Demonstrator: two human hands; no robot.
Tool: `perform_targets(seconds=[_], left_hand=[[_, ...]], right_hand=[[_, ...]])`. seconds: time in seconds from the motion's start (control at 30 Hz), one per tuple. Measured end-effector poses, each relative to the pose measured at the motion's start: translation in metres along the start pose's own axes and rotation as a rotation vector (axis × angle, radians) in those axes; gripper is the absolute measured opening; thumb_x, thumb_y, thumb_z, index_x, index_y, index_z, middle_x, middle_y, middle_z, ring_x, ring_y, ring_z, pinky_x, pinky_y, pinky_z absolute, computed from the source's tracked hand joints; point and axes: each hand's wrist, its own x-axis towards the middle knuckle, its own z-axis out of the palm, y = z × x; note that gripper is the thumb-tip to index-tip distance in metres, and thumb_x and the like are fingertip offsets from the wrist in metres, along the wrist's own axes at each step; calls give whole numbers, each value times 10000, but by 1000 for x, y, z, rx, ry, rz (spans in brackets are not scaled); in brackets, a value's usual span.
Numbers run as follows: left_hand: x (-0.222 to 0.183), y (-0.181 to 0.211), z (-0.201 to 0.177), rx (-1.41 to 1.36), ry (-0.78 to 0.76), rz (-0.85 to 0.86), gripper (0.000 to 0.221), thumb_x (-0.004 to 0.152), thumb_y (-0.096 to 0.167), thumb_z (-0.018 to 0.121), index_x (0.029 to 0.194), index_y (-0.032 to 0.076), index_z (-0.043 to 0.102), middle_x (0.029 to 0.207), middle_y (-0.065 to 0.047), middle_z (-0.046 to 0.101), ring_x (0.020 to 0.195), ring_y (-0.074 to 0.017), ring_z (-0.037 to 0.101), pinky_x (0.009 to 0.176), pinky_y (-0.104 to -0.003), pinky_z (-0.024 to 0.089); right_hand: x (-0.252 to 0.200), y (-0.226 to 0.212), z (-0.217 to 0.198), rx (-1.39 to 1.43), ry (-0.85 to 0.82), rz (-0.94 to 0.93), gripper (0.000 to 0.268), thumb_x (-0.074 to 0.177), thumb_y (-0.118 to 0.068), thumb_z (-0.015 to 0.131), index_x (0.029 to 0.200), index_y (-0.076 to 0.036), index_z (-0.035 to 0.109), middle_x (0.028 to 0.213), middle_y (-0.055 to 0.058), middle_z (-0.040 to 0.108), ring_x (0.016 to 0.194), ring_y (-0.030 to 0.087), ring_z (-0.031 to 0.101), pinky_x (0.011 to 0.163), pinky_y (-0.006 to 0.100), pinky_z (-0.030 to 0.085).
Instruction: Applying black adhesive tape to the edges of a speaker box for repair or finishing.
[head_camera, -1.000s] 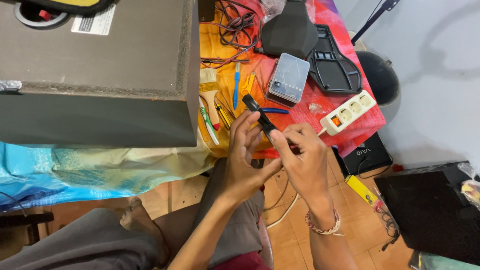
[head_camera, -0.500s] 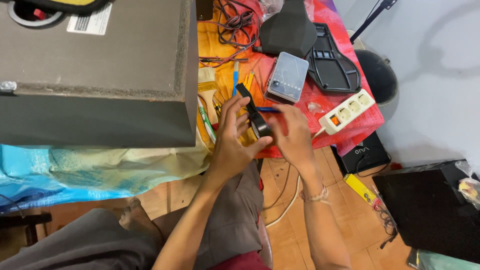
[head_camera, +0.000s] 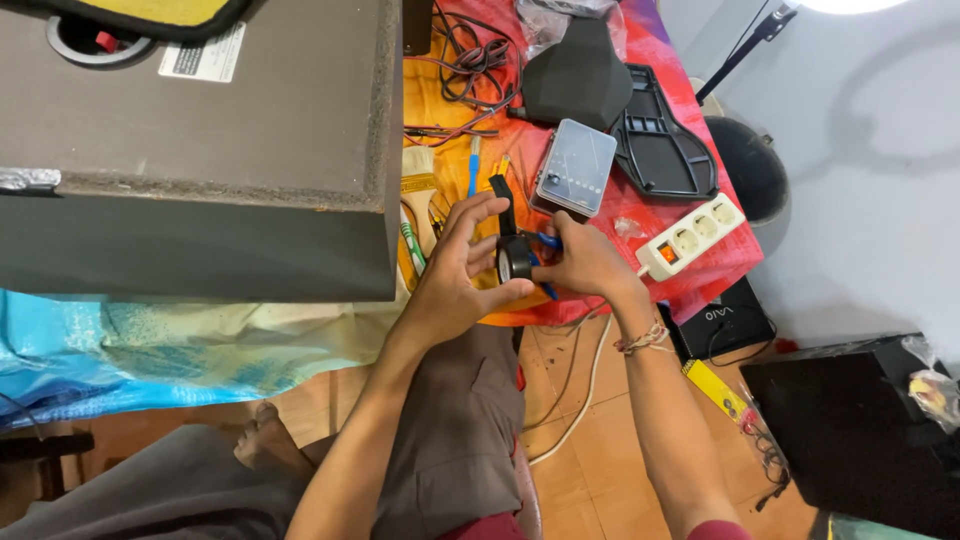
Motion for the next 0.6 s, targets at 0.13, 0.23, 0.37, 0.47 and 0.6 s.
perform_targets(seconds=[0.13,0.23,0.37,0.47,0.6], left_hand=[[1,1,0,-21,-47,-15,876,792,177,891,1513,63,407,1614,-283,195,1356,-654,310,1073,-669,423],[2,10,2,-70,-87,-12,913,777,220,907,1521,69,399,1616,-295,178,1352,-680,271,1072,-707,402],[0,42,3,-71,-125,33,911,767,146,897,1523,54,397,1616,-250,213,1393,-567,401,1099,-583,453],[-1,64,3,-73,-135,72,927,753,134,905,1531,67,404,1613,-235,227,1396,-548,429,1104,-577,455],[-4,91,6,-79,-155,149,911,756,130,910,1533,118,435,1605,-176,271,1408,-463,470,1121,-553,461]], right_hand=[[-25,-12,-21,108,70,-42,460,693,-475,893,875,-131,647,785,171,723,915,427,706,791,534,516],[-43,-18,-34,261,203,-155,431,742,-389,883,783,-135,538,648,105,655,691,294,652,667,399,497],[-82,-36,-58,458,257,-320,395,797,-165,880,1089,-89,624,785,109,750,690,176,707,736,346,584],[-105,-53,-81,446,340,-432,352,808,-124,878,1111,-108,699,827,70,765,725,85,657,714,284,548],[-131,-70,-104,446,345,-517,165,867,-90,788,1029,-114,764,700,23,705,666,72,578,667,241,505]])
